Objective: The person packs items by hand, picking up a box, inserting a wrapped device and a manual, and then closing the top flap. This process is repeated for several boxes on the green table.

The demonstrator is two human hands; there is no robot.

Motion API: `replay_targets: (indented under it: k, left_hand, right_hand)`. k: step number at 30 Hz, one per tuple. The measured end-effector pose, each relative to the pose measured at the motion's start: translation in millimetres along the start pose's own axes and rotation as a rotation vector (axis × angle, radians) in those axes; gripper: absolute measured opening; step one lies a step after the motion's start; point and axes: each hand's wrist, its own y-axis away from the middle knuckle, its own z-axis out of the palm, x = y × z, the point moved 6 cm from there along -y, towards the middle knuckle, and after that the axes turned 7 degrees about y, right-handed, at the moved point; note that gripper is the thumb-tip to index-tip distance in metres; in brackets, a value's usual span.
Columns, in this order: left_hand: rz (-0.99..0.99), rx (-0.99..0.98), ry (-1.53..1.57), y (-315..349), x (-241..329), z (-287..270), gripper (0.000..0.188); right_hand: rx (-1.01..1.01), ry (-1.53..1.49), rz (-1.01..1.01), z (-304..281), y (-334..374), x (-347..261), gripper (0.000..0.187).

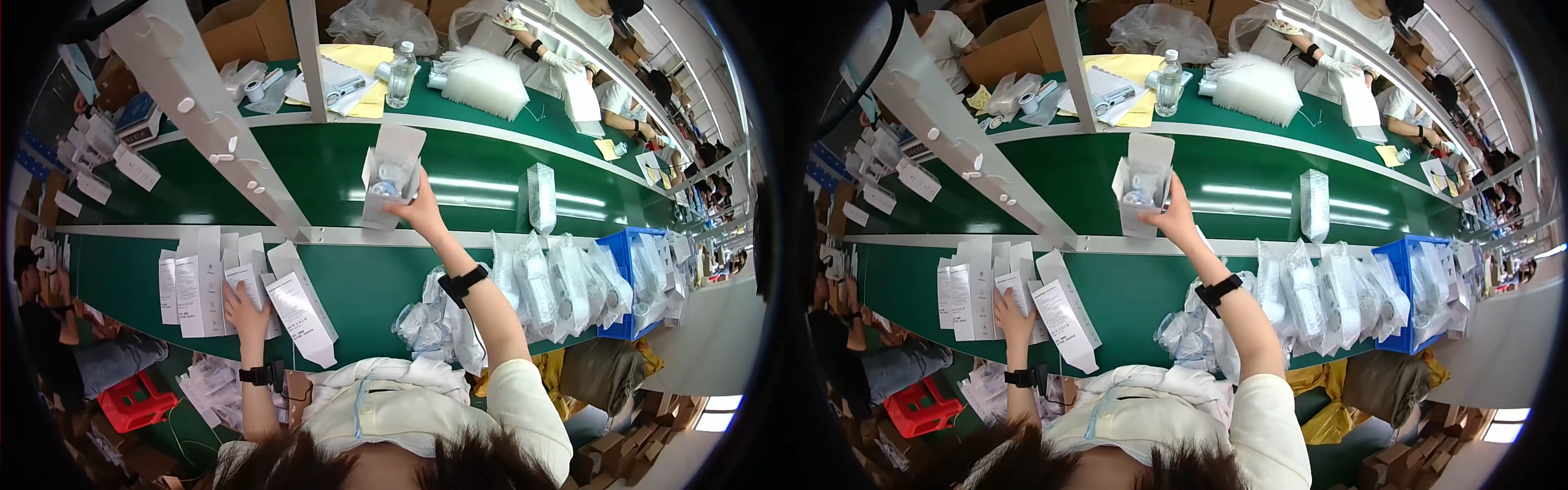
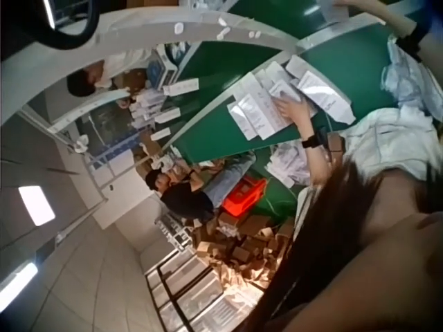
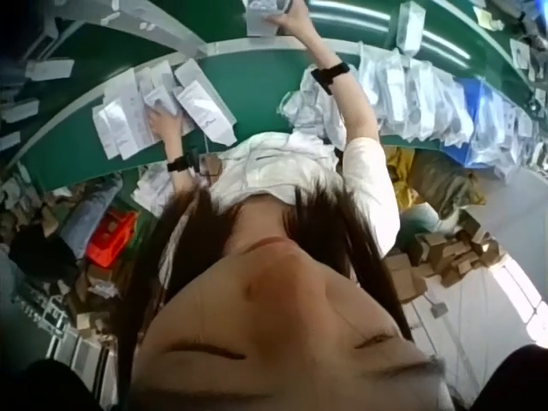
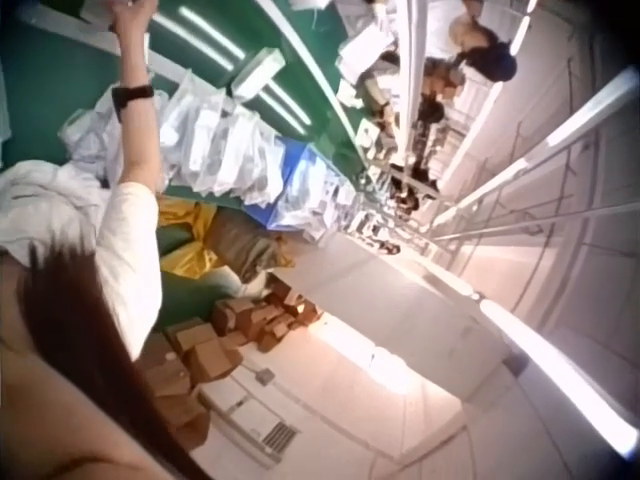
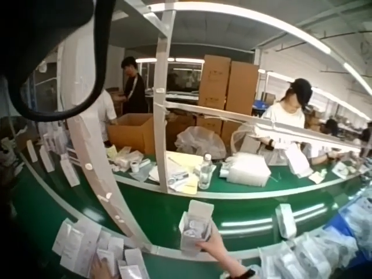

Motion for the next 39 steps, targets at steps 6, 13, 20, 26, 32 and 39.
replay_targets:
  k: [6, 13, 20, 26, 32, 39]
  left_hand:
    - [-0.013, -0.040, 0.243, 6, 21, -67, 0.080]
    - [0.300, -0.585, 0.437, 32, 95, -156, 0.078]
    - [0.547, -0.596, 0.359, 43, 221, -16, 0.080]
    - [0.427, -0.685, 0.442, 21, 239, 59, 0.092]
    - [0.465, -0.736, 0.579, -13, 226, 143, 0.086]
    - [0.032, -1.146, 1.193, 1, 233, 113, 0.069]
  right_hand:
    - [0.195, 0.395, -0.102, -40, -26, 32, 0.097]
    - [0.416, 1.219, 0.572, -232, -15, 103, 0.062]
    - [0.525, 1.111, 0.957, -306, 16, 199, 0.061]
    - [0.412, 1.140, 0.670, -304, 7, 174, 0.076]
    - [0.484, 0.675, 0.307, -262, 11, 103, 0.071]
    - [0.315, -0.427, 0.434, -188, 38, 92, 0.048]
